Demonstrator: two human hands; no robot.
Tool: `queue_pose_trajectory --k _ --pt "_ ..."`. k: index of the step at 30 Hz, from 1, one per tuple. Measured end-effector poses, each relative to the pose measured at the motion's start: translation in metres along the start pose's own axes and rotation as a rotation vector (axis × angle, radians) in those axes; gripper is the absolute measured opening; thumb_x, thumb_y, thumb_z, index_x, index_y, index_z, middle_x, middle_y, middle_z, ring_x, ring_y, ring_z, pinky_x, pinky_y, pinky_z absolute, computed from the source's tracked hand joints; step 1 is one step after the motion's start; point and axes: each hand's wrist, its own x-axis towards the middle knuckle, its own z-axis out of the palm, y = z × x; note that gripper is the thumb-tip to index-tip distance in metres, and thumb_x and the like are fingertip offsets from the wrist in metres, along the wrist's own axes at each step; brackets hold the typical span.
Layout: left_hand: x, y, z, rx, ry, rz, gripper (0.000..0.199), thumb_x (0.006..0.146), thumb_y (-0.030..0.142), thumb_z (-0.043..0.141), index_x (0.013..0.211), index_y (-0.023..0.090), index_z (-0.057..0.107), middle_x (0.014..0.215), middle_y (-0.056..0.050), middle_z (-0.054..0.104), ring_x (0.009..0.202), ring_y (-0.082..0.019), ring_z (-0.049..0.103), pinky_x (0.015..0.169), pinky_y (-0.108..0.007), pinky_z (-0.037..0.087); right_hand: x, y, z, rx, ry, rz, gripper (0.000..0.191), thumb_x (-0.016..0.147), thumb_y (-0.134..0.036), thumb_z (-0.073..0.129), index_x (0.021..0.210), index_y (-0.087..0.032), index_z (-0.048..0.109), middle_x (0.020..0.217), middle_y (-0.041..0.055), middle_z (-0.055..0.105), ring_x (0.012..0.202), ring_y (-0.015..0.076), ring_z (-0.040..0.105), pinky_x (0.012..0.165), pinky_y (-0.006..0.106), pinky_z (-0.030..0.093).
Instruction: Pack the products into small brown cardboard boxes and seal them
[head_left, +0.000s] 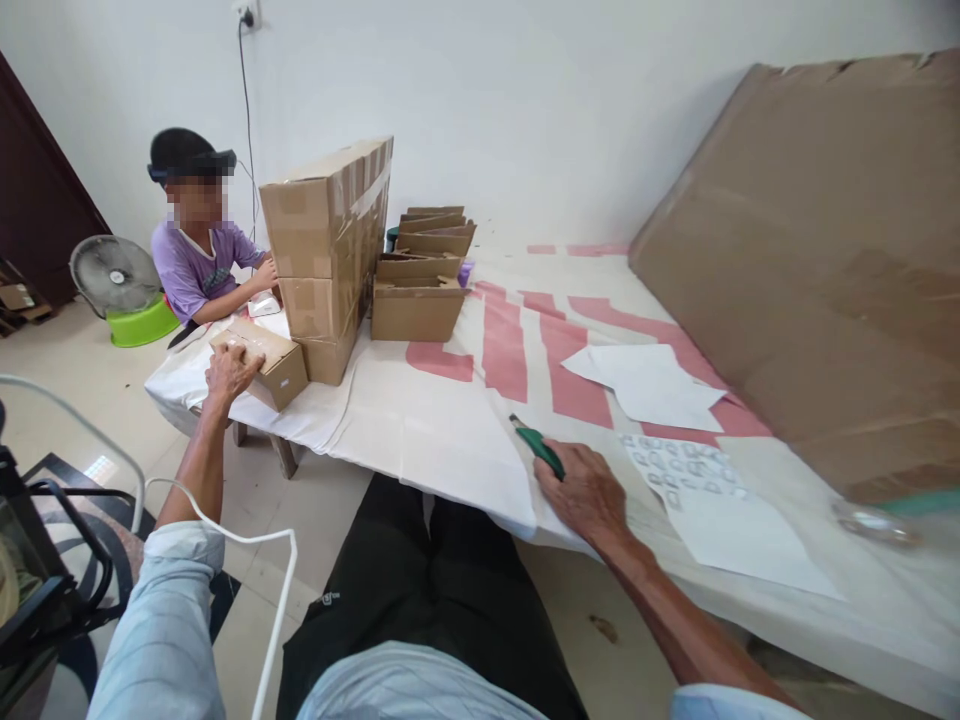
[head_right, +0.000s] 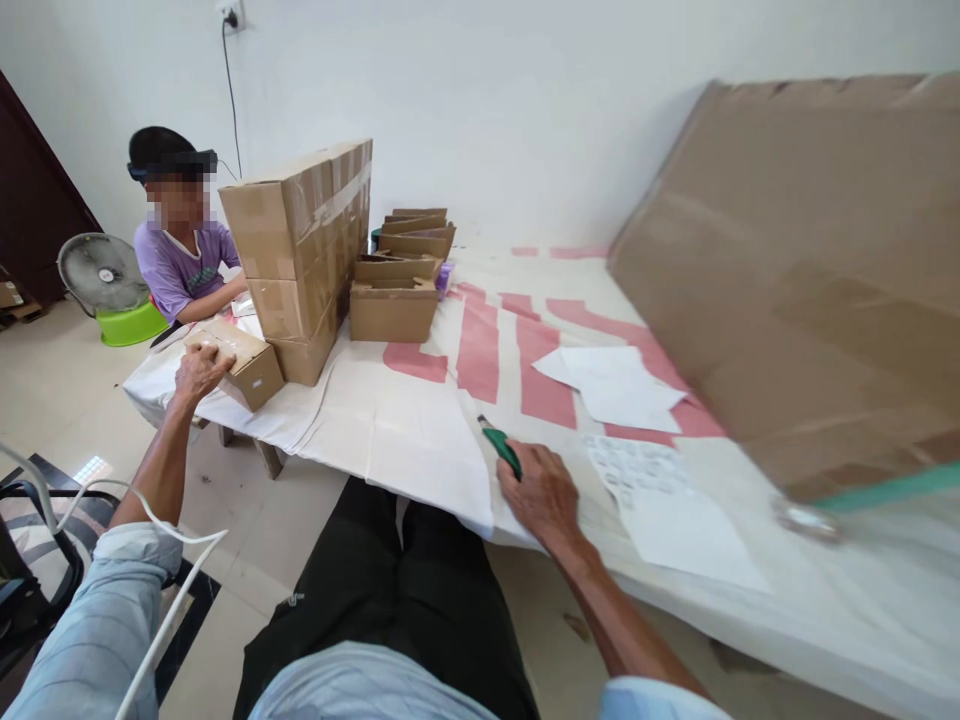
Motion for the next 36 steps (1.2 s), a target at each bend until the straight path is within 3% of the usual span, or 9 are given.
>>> queue_pose_trajectory --k 5,9,11,14,17,21,26,30,36 --pt "-0.018 0.006 0.009 -0.022 0.038 0.132 0.048 0.095 0.063 0.064 0.126 0.029 0.076 0.144 -0.016 0.059 0.142 -0.043 0.053 0.118 -0.062 0.043 0.002 -0.003 -0.001 0.012 0.018 0.007 0.033 0.094 -0.031 0.055 0.117 -0.018 0.074 0.106 0.0138 0.073 0.099 0.0302 0.062 0.090 0.043 0.053" --pt "0.006 -0.006 0.002 -0.243 0.165 -0.026 0.067 0.092 0.056 0.070 0.149 0.020 0.061 0.154 -0.021 0.055 0.145 -0.041 0.053 0.121 -0.055 0.043 0.005 -0.007 -0.002 0.018 0.026 0.022 0.031 0.094 -0.029 0.055 0.116 -0.018 0.074 0.105 0.0129 0.073 0.099 0.0295 0.062 0.090 0.042 0.052" --pt "0.018 -0.013 0.000 -0.349 0.140 -0.087 0.076 0.088 0.050 0.074 0.151 0.013 0.056 0.151 -0.022 0.059 0.138 -0.039 0.059 0.117 -0.048 0.048 0.006 -0.008 -0.003 0.019 0.021 0.030 0.031 0.094 -0.028 0.055 0.117 -0.018 0.074 0.105 0.0127 0.073 0.099 0.0294 0.062 0.089 0.042 0.052" --pt "0.021 -0.015 0.005 -0.408 0.084 -0.079 0.069 0.085 0.049 0.074 0.140 0.009 0.063 0.132 -0.018 0.071 0.122 -0.033 0.068 0.108 -0.042 0.055 0.008 -0.010 -0.004 0.031 0.005 0.032 0.031 0.095 -0.027 0.055 0.119 -0.018 0.073 0.107 0.0133 0.073 0.100 0.0295 0.062 0.091 0.042 0.052" --pt "0.002 -0.005 0.018 -0.434 0.056 -0.038 0.070 0.081 0.056 0.075 0.134 0.012 0.067 0.127 -0.014 0.073 0.116 -0.031 0.069 0.106 -0.041 0.056 0.010 -0.011 -0.007 0.050 -0.015 0.044 0.031 0.095 -0.024 0.055 0.120 -0.018 0.072 0.109 0.0141 0.073 0.103 0.0302 0.062 0.094 0.043 0.052" --pt "-0.038 0.021 0.041 -0.474 0.036 0.055 0.079 0.078 0.066 0.075 0.137 0.014 0.065 0.135 -0.016 0.071 0.117 -0.033 0.069 0.105 -0.045 0.057 0.015 -0.015 -0.011 0.074 -0.038 0.073 0.031 0.096 -0.022 0.054 0.121 -0.018 0.071 0.112 0.0152 0.072 0.105 0.0312 0.061 0.097 0.044 0.051" --pt "-0.073 0.049 0.068 -0.668 -0.142 0.250 0.083 0.073 0.066 0.078 0.138 0.017 0.063 0.138 -0.017 0.070 0.114 -0.034 0.072 0.100 -0.047 0.061 0.020 -0.018 -0.015 0.082 -0.072 0.094 0.033 0.096 -0.022 0.054 0.123 -0.017 0.070 0.113 0.0163 0.072 0.107 0.0320 0.061 0.098 0.045 0.051" --pt "-0.072 0.061 0.082 -0.861 -0.328 0.368 0.096 0.059 0.054 0.090 0.143 0.020 0.057 0.145 -0.016 0.067 0.129 -0.036 0.067 0.104 -0.046 0.061 0.023 -0.018 -0.016 0.074 -0.072 0.102 0.034 0.096 -0.022 0.053 0.125 -0.017 0.070 0.113 0.0168 0.071 0.107 0.0325 0.060 0.097 0.045 0.050" --pt "-0.066 0.071 0.099 -1.011 -0.454 0.361 0.116 0.053 0.049 0.094 0.156 0.021 0.048 0.148 -0.015 0.066 0.136 -0.038 0.064 0.117 -0.051 0.053 0.023 -0.018 -0.016 0.062 -0.059 0.094 0.033 0.096 -0.022 0.055 0.126 -0.018 0.069 0.112 0.0159 0.070 0.106 0.0322 0.060 0.095 0.044 0.050"
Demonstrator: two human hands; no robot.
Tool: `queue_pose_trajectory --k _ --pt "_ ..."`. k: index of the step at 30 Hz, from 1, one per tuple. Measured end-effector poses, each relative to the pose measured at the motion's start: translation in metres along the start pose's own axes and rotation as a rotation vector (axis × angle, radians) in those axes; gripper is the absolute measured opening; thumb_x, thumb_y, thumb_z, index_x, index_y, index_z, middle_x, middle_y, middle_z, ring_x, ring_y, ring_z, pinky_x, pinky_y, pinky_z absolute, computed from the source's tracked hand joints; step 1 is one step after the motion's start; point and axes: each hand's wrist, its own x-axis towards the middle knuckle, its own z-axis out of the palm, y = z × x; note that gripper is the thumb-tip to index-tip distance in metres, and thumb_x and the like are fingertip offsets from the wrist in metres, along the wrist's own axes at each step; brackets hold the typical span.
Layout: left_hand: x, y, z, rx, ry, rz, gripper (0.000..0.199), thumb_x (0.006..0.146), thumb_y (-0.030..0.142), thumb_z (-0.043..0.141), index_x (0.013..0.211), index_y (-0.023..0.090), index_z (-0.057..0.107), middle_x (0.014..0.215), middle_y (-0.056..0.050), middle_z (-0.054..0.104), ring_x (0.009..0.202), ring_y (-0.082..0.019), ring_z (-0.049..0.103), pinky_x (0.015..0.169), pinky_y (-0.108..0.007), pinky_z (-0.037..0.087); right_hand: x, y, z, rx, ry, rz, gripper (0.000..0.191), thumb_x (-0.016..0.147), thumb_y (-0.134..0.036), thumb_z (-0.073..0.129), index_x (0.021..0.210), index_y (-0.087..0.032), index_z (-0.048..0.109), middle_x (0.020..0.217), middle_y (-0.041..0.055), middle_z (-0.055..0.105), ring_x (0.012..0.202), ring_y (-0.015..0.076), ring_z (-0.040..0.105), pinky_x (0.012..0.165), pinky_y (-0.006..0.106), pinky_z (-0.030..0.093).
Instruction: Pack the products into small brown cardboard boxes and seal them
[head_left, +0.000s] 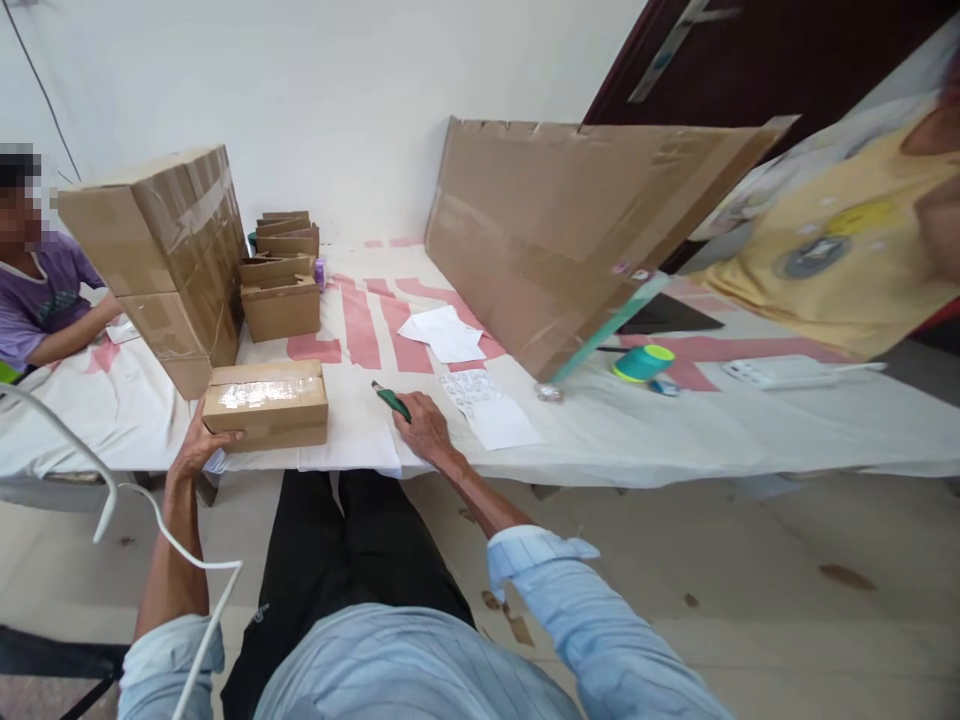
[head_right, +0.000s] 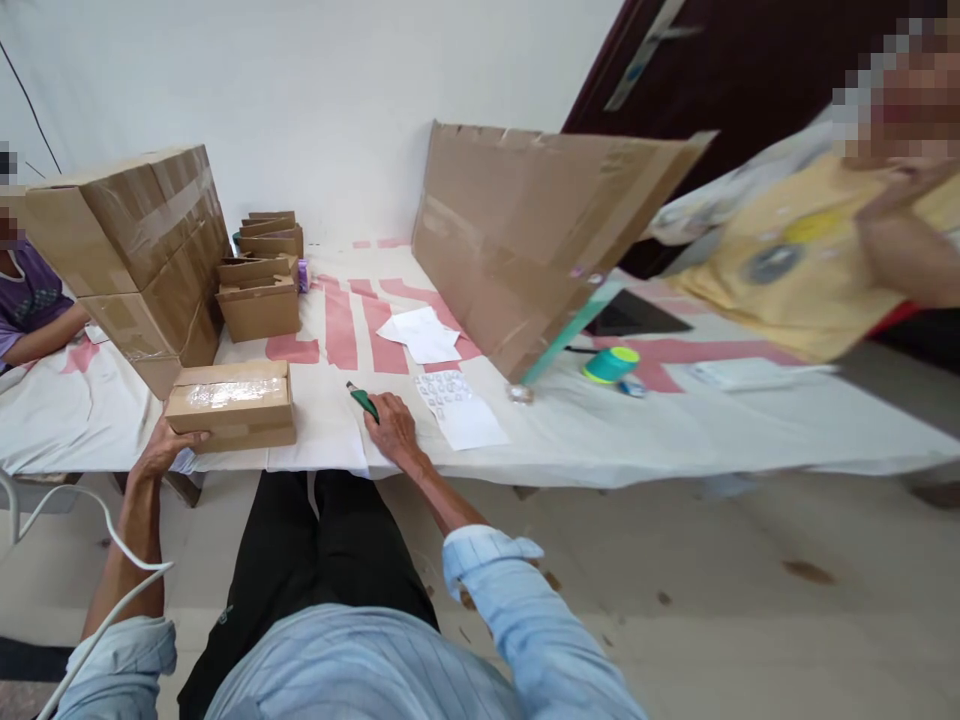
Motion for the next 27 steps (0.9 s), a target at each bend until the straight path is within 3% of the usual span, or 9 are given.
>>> queue_pose_trajectory --k 4,10,18,23,27 --pt "-0.007 -0.005 0.016 -0.028 -0.025 0.014 0.123 0.055 0.048 0.096 0.162 0.022 0.041 0.149 -0.017 0.065 0.136 -0.038 0.065 0.113 -0.052 0.056 -0.002 0.002 0.002 -0.008 0.006 -0.011 0.031 0.096 -0.022 0.056 0.124 -0.018 0.069 0.111 0.0155 0.070 0.105 0.0325 0.060 0.096 0.045 0.050" --pt "-0.029 -0.012 0.042 -0.068 -0.085 0.069 0.129 0.057 0.045 0.098 0.167 0.024 0.034 0.164 -0.017 0.052 0.150 -0.040 0.053 0.119 -0.048 0.052 -0.007 0.007 0.005 -0.018 0.010 -0.020 0.032 0.096 -0.021 0.056 0.125 -0.018 0.069 0.112 0.0143 0.070 0.106 0.0317 0.060 0.097 0.045 0.050" --pt "-0.044 -0.027 0.058 -0.064 -0.126 0.122 0.129 0.064 0.043 0.094 0.172 0.030 0.025 0.173 -0.016 0.039 0.161 -0.042 0.036 0.122 -0.053 0.047 -0.013 0.012 0.008 -0.018 0.033 -0.064 0.031 0.097 -0.024 0.053 0.124 -0.019 0.069 0.108 0.0133 0.069 0.103 0.0309 0.059 0.096 0.045 0.050" --pt "-0.054 -0.018 0.074 -0.036 -0.045 0.180 0.128 0.060 0.040 0.097 0.169 0.032 0.031 0.170 -0.017 0.036 0.157 -0.043 0.038 0.106 -0.049 0.058 -0.016 0.015 0.009 -0.022 0.034 -0.068 0.029 0.097 -0.026 0.053 0.119 -0.019 0.069 0.106 0.0128 0.068 0.100 0.0300 0.058 0.093 0.043 0.049" --pt "-0.060 -0.005 0.088 0.015 -0.013 0.299 0.122 0.062 0.040 0.098 0.166 0.028 0.035 0.163 -0.017 0.040 0.150 -0.041 0.044 0.108 -0.051 0.056 -0.017 0.017 0.009 -0.017 0.029 -0.050 0.022 0.091 -0.022 0.053 0.107 -0.020 0.068 0.103 0.0132 0.068 0.101 0.0300 0.057 0.091 0.042 0.048"
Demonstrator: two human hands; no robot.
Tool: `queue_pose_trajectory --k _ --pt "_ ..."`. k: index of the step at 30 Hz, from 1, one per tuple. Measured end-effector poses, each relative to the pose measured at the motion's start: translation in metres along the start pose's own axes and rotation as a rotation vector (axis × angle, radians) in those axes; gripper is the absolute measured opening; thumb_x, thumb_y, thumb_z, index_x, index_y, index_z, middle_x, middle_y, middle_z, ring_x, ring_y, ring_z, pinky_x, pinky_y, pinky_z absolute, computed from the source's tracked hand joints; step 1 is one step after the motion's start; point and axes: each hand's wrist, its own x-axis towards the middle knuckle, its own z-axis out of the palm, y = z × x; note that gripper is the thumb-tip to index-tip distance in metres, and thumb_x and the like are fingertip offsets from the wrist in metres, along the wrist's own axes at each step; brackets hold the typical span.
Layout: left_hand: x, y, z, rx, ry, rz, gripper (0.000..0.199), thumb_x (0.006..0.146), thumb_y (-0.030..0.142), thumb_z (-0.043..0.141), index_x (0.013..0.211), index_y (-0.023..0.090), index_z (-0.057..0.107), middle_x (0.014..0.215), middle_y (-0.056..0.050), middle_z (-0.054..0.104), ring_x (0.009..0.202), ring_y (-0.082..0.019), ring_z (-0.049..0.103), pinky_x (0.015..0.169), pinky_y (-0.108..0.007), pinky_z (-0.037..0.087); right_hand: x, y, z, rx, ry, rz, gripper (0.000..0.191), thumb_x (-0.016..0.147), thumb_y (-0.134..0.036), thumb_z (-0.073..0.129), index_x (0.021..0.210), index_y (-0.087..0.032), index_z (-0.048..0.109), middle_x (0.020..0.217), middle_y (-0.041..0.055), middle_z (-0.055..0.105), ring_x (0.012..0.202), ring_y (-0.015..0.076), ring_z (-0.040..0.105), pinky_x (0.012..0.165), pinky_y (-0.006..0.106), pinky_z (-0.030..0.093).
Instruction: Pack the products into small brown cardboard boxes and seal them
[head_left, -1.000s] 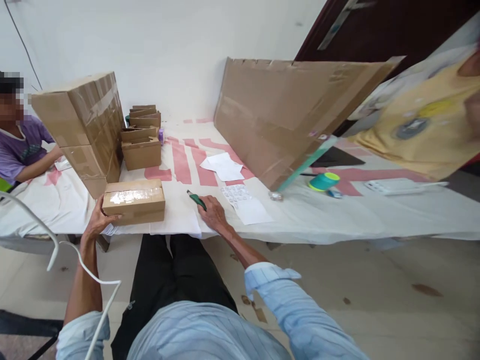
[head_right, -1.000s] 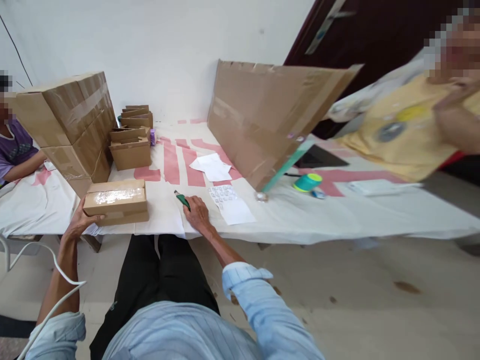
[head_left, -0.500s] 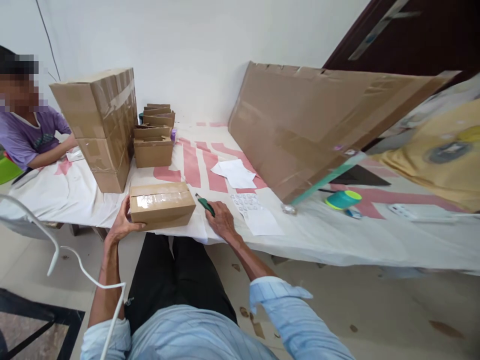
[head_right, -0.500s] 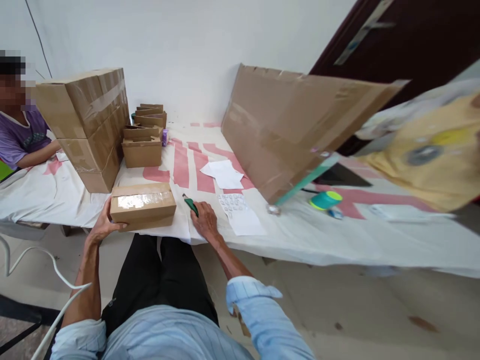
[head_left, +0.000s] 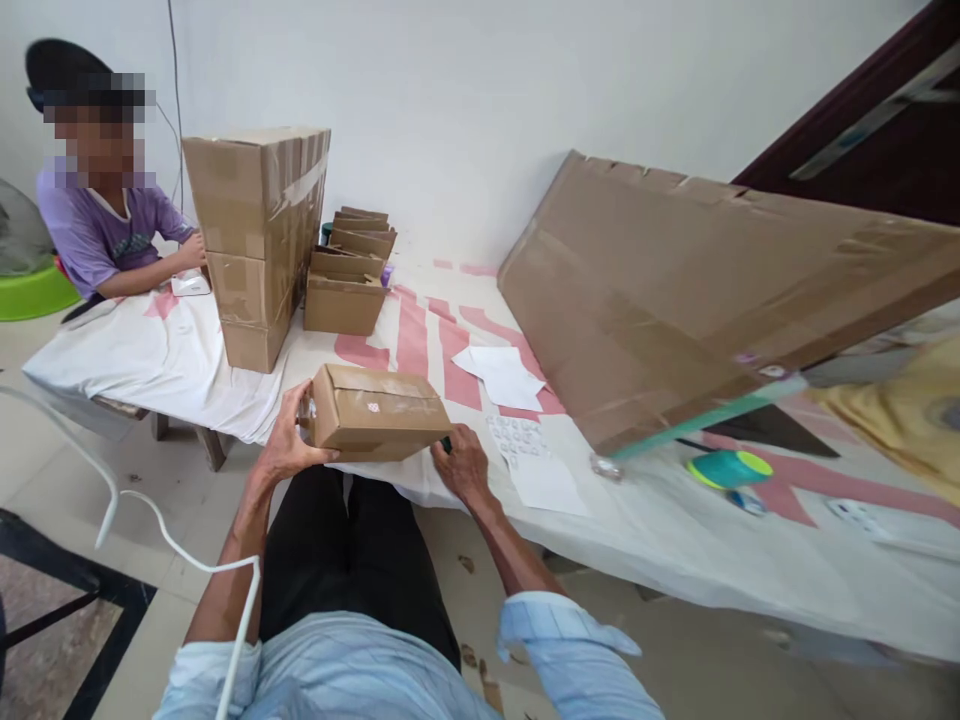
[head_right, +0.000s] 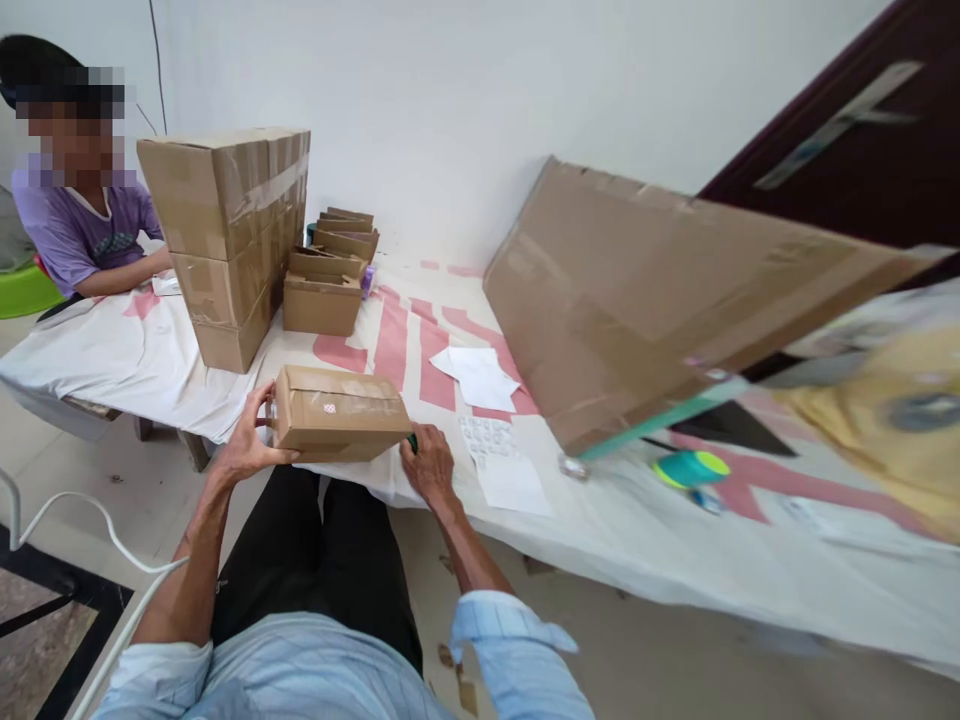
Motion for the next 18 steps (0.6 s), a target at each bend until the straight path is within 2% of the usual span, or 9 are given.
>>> queue_pose_trajectory --k 6,12,18 --pt "-0.003 0.005 0.012 0.047 0.043 0.051 0.118 0.060 0.041 0.101 0.160 0.026 0.040 0.160 -0.017 0.045 0.149 -0.042 0.047 0.118 -0.057 0.049 -0.002 0.001 0.000 0.017 -0.014 0.034 0.012 0.089 -0.025 0.054 0.093 -0.022 0.064 0.099 0.0133 0.067 0.100 0.0299 0.057 0.091 0.043 0.048" --pt "-0.004 0.009 0.019 0.077 0.081 0.062 0.115 0.058 0.043 0.102 0.156 0.025 0.044 0.160 -0.018 0.048 0.149 -0.042 0.049 0.117 -0.057 0.049 -0.001 0.000 -0.002 0.070 -0.021 0.077 0.017 0.088 -0.031 0.052 0.092 -0.021 0.065 0.101 0.0160 0.070 0.100 0.0306 0.058 0.092 0.045 0.049" --pt "-0.004 0.015 0.023 0.103 0.120 0.063 0.112 0.057 0.042 0.102 0.153 0.024 0.047 0.158 -0.018 0.052 0.148 -0.042 0.052 0.117 -0.057 0.049 0.005 -0.005 -0.010 0.183 0.007 0.113 0.017 0.085 -0.032 0.051 0.085 -0.022 0.065 0.094 0.0142 0.071 0.096 0.0297 0.060 0.089 0.045 0.051"
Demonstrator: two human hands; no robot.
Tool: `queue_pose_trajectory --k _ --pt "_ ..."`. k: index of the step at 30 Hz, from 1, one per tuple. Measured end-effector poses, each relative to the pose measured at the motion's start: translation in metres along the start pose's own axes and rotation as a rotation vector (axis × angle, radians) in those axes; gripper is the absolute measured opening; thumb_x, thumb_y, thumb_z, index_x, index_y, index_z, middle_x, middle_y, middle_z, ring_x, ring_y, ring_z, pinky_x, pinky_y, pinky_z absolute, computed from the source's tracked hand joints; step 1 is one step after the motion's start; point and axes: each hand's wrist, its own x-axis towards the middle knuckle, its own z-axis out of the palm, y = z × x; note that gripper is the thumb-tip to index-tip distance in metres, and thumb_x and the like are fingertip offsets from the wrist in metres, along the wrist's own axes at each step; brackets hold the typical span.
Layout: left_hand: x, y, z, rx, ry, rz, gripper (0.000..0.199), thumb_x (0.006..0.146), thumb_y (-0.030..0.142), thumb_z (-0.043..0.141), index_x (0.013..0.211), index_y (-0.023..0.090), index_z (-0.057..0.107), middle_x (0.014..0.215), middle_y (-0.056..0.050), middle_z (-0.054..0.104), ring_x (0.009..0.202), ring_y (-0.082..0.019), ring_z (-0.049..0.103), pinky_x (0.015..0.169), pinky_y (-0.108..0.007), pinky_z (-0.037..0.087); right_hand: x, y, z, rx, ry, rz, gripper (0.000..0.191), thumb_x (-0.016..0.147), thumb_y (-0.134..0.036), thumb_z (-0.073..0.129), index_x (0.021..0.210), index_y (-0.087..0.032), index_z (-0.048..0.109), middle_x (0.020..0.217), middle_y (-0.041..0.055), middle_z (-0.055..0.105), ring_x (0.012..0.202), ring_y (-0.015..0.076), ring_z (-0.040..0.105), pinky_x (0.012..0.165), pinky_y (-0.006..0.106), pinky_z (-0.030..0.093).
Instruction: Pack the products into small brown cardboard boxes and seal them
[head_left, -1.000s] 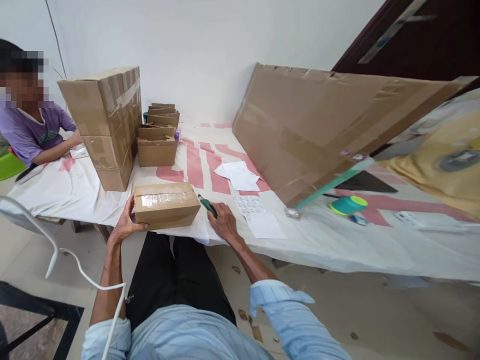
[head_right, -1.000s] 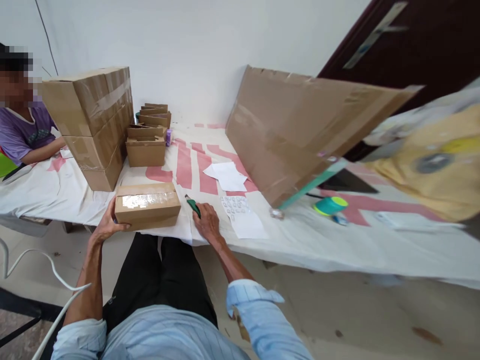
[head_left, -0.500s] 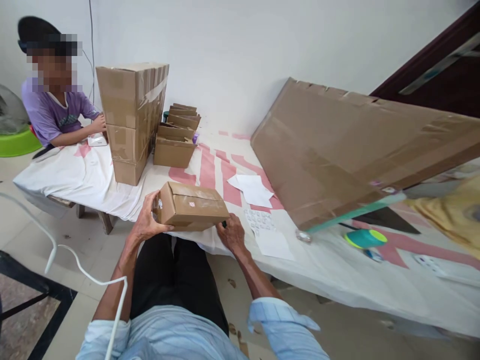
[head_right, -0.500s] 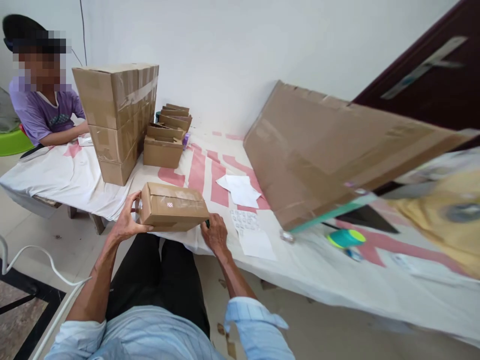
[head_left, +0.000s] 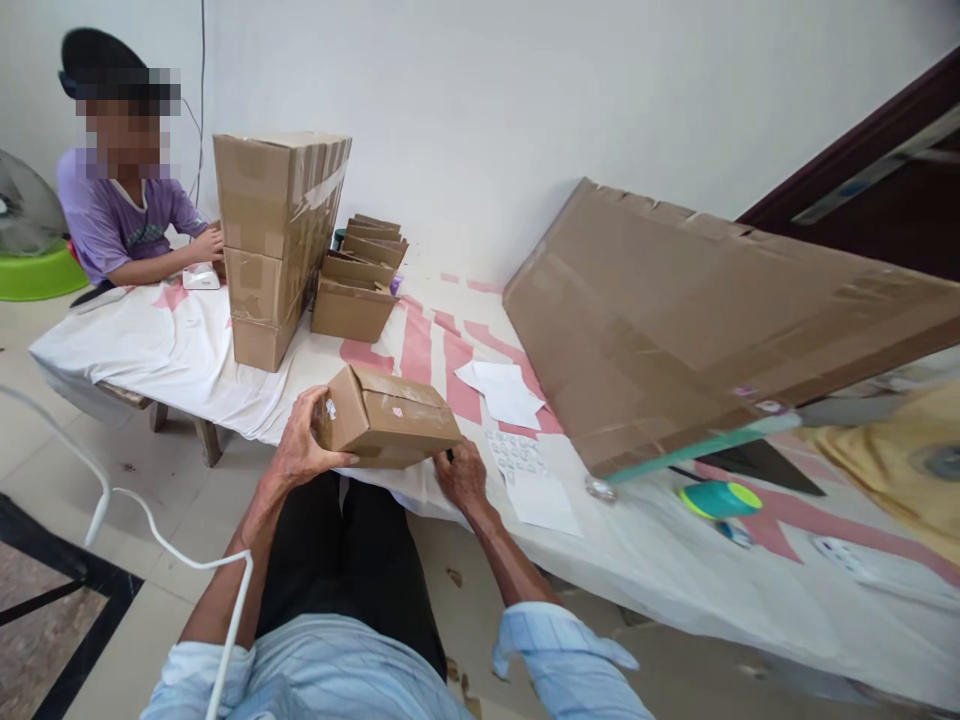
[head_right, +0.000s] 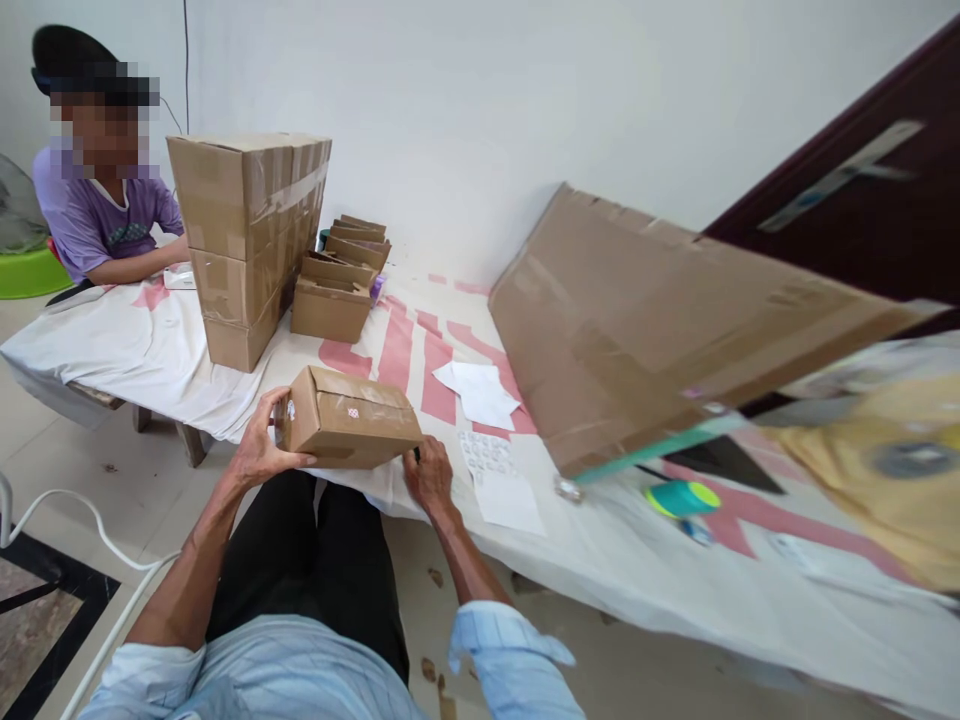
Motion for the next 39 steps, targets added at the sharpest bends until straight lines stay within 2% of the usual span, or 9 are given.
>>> queue_pose_trajectory --k 3,5,7,9,13,18,22,28,39 --pt "0.000 0.004 0.001 0.024 0.006 0.028 0.112 0.056 0.042 0.103 0.152 0.023 0.048 0.157 -0.019 0.053 0.148 -0.042 0.052 0.120 -0.059 0.046 0.012 -0.013 -0.012 0.022 0.068 -0.001 0.026 0.087 -0.031 0.046 0.093 -0.021 0.069 0.099 0.0145 0.072 0.099 0.0300 0.062 0.092 0.049 0.053" --pt "0.001 0.008 0.001 0.039 0.009 0.050 0.112 0.056 0.042 0.103 0.152 0.021 0.048 0.157 -0.020 0.054 0.148 -0.042 0.052 0.122 -0.060 0.044 0.026 -0.031 -0.028 0.077 0.195 -0.008 0.031 0.092 -0.034 0.045 0.098 -0.020 0.072 0.103 0.0143 0.072 0.102 0.0300 0.063 0.094 0.050 0.053" --pt "0.002 0.011 0.002 0.066 0.027 0.062 0.112 0.056 0.042 0.103 0.151 0.021 0.049 0.156 -0.021 0.054 0.148 -0.043 0.053 0.122 -0.060 0.044 0.041 -0.060 -0.050 0.154 0.343 -0.052 0.032 0.096 -0.037 0.048 0.101 -0.019 0.074 0.104 0.0134 0.073 0.104 0.0296 0.066 0.096 0.050 0.054" --pt "0.003 0.016 0.004 0.114 0.054 0.065 0.113 0.054 0.042 0.104 0.151 0.020 0.049 0.156 -0.021 0.055 0.148 -0.044 0.052 0.123 -0.062 0.043 0.054 -0.097 -0.075 0.208 0.389 -0.162 0.031 0.100 -0.037 0.052 0.106 -0.020 0.076 0.107 0.0121 0.074 0.106 0.0289 0.068 0.096 0.049 0.055" --pt "0.003 0.030 0.009 0.199 0.054 0.056 0.116 0.052 0.040 0.105 0.152 0.020 0.048 0.157 -0.024 0.055 0.150 -0.046 0.050 0.121 -0.066 0.041 0.065 -0.175 -0.110 0.191 0.280 -0.470 0.022 0.102 -0.030 0.059 0.108 -0.024 0.079 0.106 0.0090 0.075 0.103 0.0279 0.069 0.097 0.049 0.055" --pt "0.002 0.049 0.015 0.257 0.018 -0.005 0.120 0.051 0.038 0.106 0.154 0.022 0.046 0.161 -0.026 0.051 0.152 -0.047 0.047 0.115 -0.068 0.045 0.060 -0.236 -0.112 0.017 0.017 -0.807 0.021 0.103 -0.018 0.058 0.100 -0.023 0.078 0.105 0.0095 0.075 0.103 0.0265 0.065 0.093 0.044 0.054" --pt "0.001 0.059 0.020 0.268 0.020 -0.037 0.124 0.049 0.040 0.108 0.155 0.023 0.045 0.163 -0.026 0.050 0.154 -0.047 0.046 0.113 -0.067 0.046 0.065 -0.248 -0.103 -0.236 -0.119 -0.914 0.020 0.103 -0.015 0.057 0.098 -0.021 0.076 0.103 0.0103 0.073 0.103 0.0273 0.058 0.090 0.041 0.049" --pt "0.000 0.065 0.026 0.258 0.037 -0.029 0.118 0.055 0.044 0.106 0.154 0.022 0.047 0.163 -0.027 0.050 0.153 -0.048 0.046 0.113 -0.068 0.045 0.074 -0.249 -0.099 -0.474 -0.224 -0.986 0.017 0.102 -0.013 0.059 0.101 -0.020 0.076 0.104 0.0107 0.071 0.103 0.0280 0.052 0.089 0.040 0.039" --pt "0.000 0.069 0.031 0.266 0.050 -0.041 0.115 0.057 0.047 0.105 0.154 0.023 0.047 0.162 -0.025 0.050 0.152 -0.049 0.046 0.111 -0.069 0.045 0.074 -0.251 -0.098 -0.541 -0.246 -1.033 0.020 0.099 -0.011 0.060 0.101 -0.021 0.077 0.101 0.0106 0.066 0.100 0.0282 0.048 0.090 0.041 0.033"
